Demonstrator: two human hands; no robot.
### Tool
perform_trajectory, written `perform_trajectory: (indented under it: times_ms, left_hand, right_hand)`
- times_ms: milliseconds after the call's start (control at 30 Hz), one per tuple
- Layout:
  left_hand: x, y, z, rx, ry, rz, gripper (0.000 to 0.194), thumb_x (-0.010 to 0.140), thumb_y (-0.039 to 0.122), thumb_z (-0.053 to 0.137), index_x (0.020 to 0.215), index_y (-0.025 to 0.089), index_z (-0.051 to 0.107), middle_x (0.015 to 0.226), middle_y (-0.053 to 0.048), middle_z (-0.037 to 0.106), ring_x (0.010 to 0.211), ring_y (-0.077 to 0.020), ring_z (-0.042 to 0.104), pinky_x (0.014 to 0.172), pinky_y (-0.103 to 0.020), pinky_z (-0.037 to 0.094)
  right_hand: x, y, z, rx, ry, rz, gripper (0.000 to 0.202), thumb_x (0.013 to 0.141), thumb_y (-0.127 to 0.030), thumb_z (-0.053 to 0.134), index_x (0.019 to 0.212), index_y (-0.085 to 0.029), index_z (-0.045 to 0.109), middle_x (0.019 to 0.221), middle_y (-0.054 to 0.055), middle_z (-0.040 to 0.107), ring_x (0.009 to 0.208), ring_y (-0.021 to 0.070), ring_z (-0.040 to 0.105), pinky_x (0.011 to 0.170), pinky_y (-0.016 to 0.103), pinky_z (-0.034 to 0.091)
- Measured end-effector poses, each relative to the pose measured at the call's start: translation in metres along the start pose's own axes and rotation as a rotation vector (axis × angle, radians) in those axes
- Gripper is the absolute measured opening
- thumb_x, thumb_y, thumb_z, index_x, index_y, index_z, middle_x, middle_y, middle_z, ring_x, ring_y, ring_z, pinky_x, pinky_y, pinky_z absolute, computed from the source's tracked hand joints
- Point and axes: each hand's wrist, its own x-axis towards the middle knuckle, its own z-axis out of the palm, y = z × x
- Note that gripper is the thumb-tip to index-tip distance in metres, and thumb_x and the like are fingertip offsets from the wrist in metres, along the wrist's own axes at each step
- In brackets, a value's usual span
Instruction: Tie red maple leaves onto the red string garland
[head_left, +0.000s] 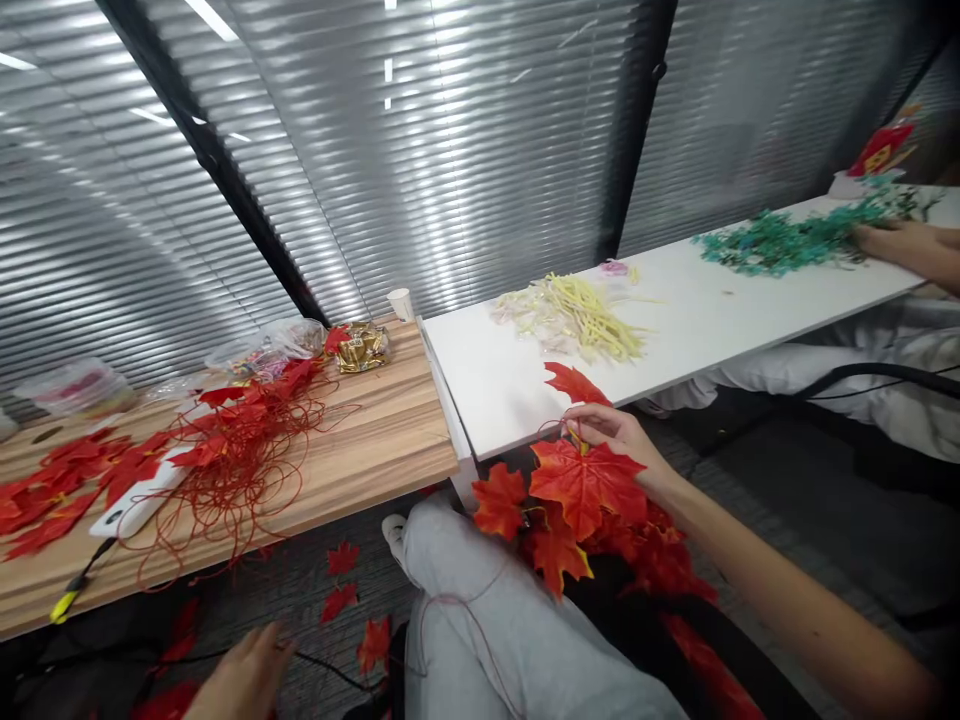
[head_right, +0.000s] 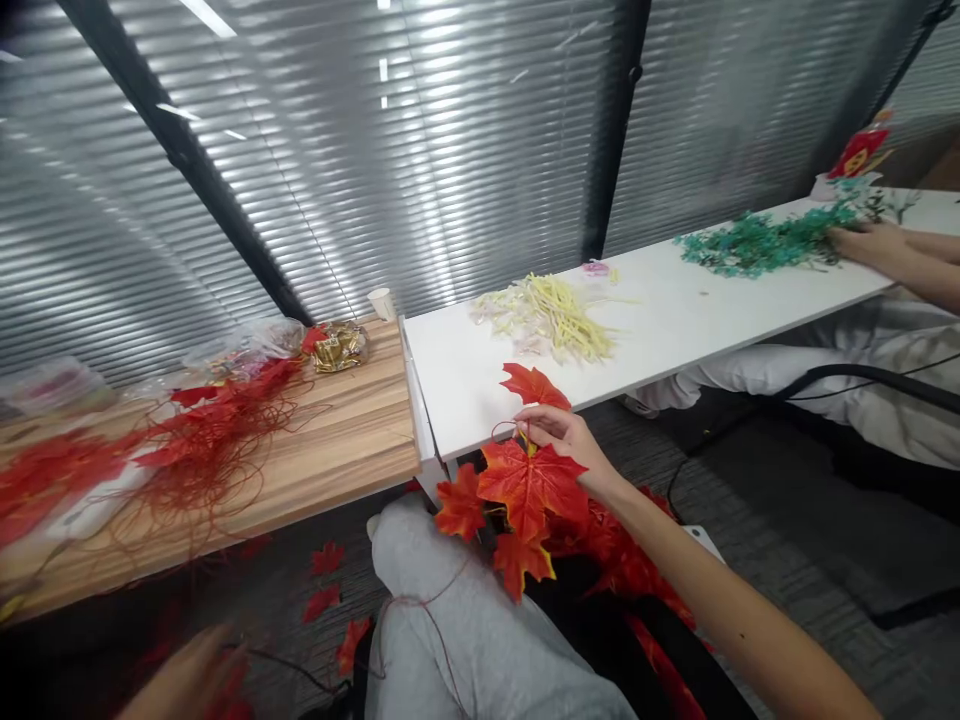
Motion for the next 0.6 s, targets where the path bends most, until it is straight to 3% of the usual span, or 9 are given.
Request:
perform_trajectory:
  times_ms: [67, 133, 233, 333, 433, 500, 600]
  left_hand:
    - [0.018, 0.034, 0.029, -0.037, -0.078, 0.091, 0.033, 0.073, 0.035, 0.046, 0.095, 0.019, 0.065, 0.105, -0.012, 0.062, 0.1, -0.0275, 0.056, 0.09, -0.04, 0.041]
    - [0.037, 0.079, 0.064, -0.154, -0.175, 0.287, 0.04, 0.08, 0.034, 0.042, 0.11, 0.016, 0.059, 0.118, -0.013, 0.055, 0.11, -0.0261, 0.049, 0.096, -0.039, 0.036]
    - [0.059, 0.148, 0.115, -0.356, -0.323, 0.463, 0.039, 0.081, 0.035, 0.044, 0.107, 0.01, 0.06, 0.111, -0.017, 0.057, 0.108, -0.0275, 0.049, 0.095, -0.037, 0.035]
    - [0.068, 0.196, 0.153, -0.576, -0.449, 0.438, 0.042, 0.077, 0.042, 0.05, 0.103, 0.011, 0.06, 0.105, -0.017, 0.059, 0.099, -0.0273, 0.053, 0.089, -0.038, 0.037]
    - [0.066, 0.221, 0.165, -0.992, -0.662, 0.248, 0.05, 0.08, 0.052, 0.04, 0.097, 0.009, 0.057, 0.086, -0.013, 0.062, 0.071, -0.0194, 0.059, 0.067, -0.033, 0.044]
    - [0.062, 0.227, 0.157, -1.28, -0.793, 0.099, 0.052, 0.079, 0.055, 0.04, 0.098, 0.009, 0.054, 0.081, -0.012, 0.062, 0.061, -0.0161, 0.058, 0.058, -0.028, 0.043]
    - [0.059, 0.221, 0.132, -1.503, -1.012, 0.057, 0.058, 0.08, 0.059, 0.036, 0.105, 0.01, 0.053, 0.081, -0.012, 0.063, 0.06, -0.0161, 0.06, 0.057, -0.027, 0.044]
  right_hand:
    - [-0.003, -0.004, 0.006, 0.032, 0.004, 0.016, 0.023, 0.066, -0.038, 0.071, 0.081, -0.021, 0.066, 0.076, 0.003, 0.065, 0.072, 0.0151, 0.059, 0.068, 0.027, 0.045]
    - [-0.008, -0.01, 0.012, 0.074, 0.021, 0.05, 0.024, 0.065, -0.038, 0.071, 0.08, -0.021, 0.066, 0.075, 0.003, 0.064, 0.07, 0.0145, 0.059, 0.066, 0.026, 0.045]
    - [-0.014, -0.02, 0.014, 0.141, 0.061, 0.07, 0.023, 0.063, -0.037, 0.073, 0.079, -0.021, 0.067, 0.073, 0.002, 0.064, 0.068, 0.0127, 0.059, 0.065, 0.024, 0.046]
    - [-0.02, -0.026, 0.007, 0.198, 0.125, 0.069, 0.024, 0.061, -0.036, 0.075, 0.078, -0.022, 0.067, 0.073, 0.001, 0.064, 0.068, 0.0118, 0.059, 0.065, 0.023, 0.046]
    - [-0.025, -0.028, -0.001, 0.23, 0.216, 0.084, 0.027, 0.057, -0.037, 0.077, 0.077, -0.022, 0.068, 0.073, 0.001, 0.065, 0.066, 0.0114, 0.06, 0.064, 0.022, 0.047]
    - [-0.029, -0.028, -0.001, 0.242, 0.263, 0.101, 0.028, 0.056, -0.037, 0.078, 0.077, -0.022, 0.068, 0.072, 0.0, 0.065, 0.064, 0.0113, 0.059, 0.061, 0.022, 0.047]
    - [-0.036, -0.023, 0.006, 0.268, 0.273, 0.153, 0.032, 0.055, -0.035, 0.078, 0.082, -0.022, 0.068, 0.072, 0.0, 0.064, 0.063, 0.0122, 0.059, 0.059, 0.024, 0.048]
